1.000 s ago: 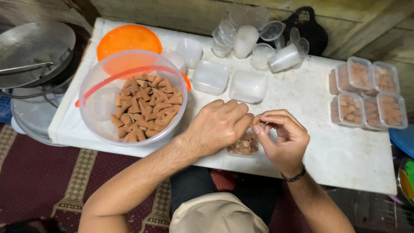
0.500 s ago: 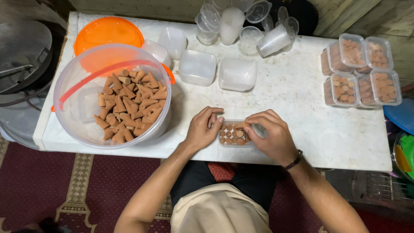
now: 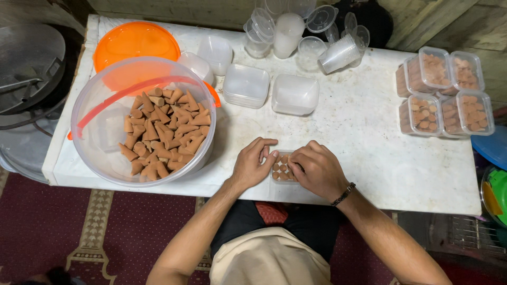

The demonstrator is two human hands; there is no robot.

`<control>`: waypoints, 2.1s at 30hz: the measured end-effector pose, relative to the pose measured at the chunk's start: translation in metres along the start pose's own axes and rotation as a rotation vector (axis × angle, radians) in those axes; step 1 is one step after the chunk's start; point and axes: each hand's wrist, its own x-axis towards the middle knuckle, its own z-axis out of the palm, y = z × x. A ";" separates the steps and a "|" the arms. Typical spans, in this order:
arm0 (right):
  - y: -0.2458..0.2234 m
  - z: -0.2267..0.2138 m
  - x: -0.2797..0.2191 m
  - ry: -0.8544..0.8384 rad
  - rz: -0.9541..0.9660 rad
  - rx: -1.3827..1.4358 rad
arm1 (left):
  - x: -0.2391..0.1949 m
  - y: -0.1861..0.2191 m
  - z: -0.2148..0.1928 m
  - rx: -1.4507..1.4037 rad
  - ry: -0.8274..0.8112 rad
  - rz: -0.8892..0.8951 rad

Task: The person transfers small brown cone-shaped food items from a large clear container into smaller clear plastic containers. They pick up the items by hand and arrange them neatly in rows within the smaller containers.

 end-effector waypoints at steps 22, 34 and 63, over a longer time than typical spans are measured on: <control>-0.008 -0.025 0.007 0.109 0.005 -0.094 | -0.001 -0.005 0.002 0.005 0.016 0.031; -0.046 -0.083 0.044 0.234 -0.079 0.087 | -0.006 0.065 -0.037 0.051 0.098 0.121; -0.138 0.002 0.287 -0.641 -0.773 -0.793 | -0.031 0.080 -0.109 0.108 -0.065 0.137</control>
